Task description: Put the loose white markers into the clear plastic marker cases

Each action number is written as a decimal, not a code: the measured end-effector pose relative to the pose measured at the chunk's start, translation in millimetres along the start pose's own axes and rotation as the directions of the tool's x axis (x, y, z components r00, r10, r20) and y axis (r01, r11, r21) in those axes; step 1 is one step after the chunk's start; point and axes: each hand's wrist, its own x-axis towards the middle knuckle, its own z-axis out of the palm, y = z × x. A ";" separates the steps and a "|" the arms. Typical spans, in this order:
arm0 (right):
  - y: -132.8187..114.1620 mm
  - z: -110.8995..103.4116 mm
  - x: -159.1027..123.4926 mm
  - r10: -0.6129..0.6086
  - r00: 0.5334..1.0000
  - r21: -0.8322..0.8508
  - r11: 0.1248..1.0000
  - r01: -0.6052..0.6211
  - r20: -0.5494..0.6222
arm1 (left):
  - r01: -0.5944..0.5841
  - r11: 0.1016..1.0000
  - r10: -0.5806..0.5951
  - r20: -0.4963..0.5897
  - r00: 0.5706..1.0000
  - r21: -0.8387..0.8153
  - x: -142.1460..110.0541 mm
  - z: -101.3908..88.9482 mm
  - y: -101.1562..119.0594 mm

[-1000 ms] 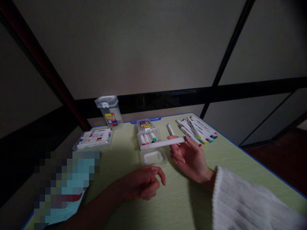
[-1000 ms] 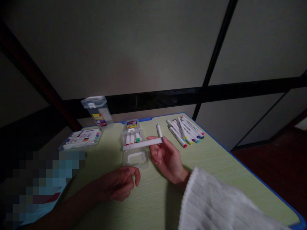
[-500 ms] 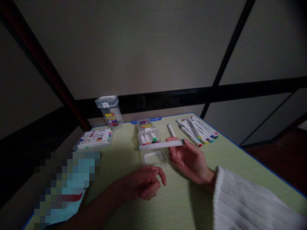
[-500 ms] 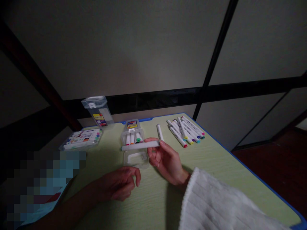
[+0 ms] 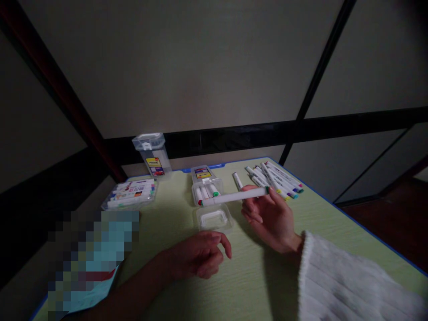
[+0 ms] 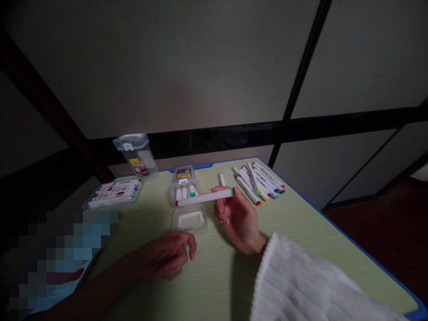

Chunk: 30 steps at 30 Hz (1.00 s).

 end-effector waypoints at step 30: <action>14.0 -2.1 -7.6 0.114 0.961 -0.322 0.946 -0.028 0.251 | 0.006 1.000 -0.006 0.000 1.000 0.016 0.9 1.5 0.4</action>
